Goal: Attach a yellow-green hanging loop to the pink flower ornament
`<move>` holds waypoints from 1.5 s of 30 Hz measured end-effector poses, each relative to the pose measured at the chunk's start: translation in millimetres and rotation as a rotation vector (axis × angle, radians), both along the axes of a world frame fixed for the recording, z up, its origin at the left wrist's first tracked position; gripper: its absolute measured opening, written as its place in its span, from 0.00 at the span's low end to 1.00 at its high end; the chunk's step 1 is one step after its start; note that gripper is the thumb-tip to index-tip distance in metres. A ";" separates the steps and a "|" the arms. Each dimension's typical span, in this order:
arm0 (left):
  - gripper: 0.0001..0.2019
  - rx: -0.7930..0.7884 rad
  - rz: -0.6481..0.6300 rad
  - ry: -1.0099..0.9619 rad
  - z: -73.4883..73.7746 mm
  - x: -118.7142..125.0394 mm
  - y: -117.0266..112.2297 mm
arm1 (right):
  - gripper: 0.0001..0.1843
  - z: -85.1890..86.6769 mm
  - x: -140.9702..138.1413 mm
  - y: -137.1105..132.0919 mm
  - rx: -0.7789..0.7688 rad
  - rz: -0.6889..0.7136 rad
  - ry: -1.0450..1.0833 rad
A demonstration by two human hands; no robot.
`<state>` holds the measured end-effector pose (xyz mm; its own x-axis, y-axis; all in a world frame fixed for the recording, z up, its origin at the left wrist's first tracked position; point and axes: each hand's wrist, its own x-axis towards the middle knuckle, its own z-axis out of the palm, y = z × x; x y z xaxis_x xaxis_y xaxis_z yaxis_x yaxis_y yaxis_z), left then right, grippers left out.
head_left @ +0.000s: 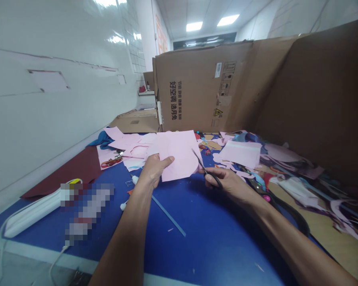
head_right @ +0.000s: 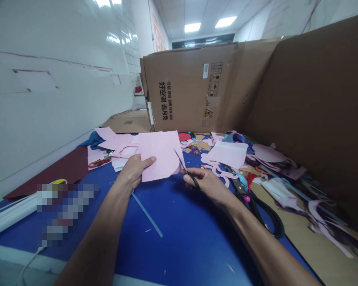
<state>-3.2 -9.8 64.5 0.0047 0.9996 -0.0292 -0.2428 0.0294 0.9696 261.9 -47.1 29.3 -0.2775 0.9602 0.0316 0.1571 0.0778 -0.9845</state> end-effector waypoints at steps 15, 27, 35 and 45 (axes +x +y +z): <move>0.13 0.020 -0.034 0.053 -2.7 -2.0 2.3 | 0.34 0.2 0.5 0.2 -0.026 0.021 0.013; 0.12 -0.008 -0.047 0.061 0.0 -5.6 2.0 | 0.31 -0.6 3.6 0.7 -0.006 0.034 -0.016; 0.10 -0.019 -0.051 0.069 2.6 -5.9 0.7 | 0.31 -2.0 4.0 1.9 -0.029 0.048 -0.005; 0.10 -0.011 -0.072 0.106 2.1 -5.9 -0.2 | 0.32 -7.6 5.4 4.1 -0.029 0.054 -0.010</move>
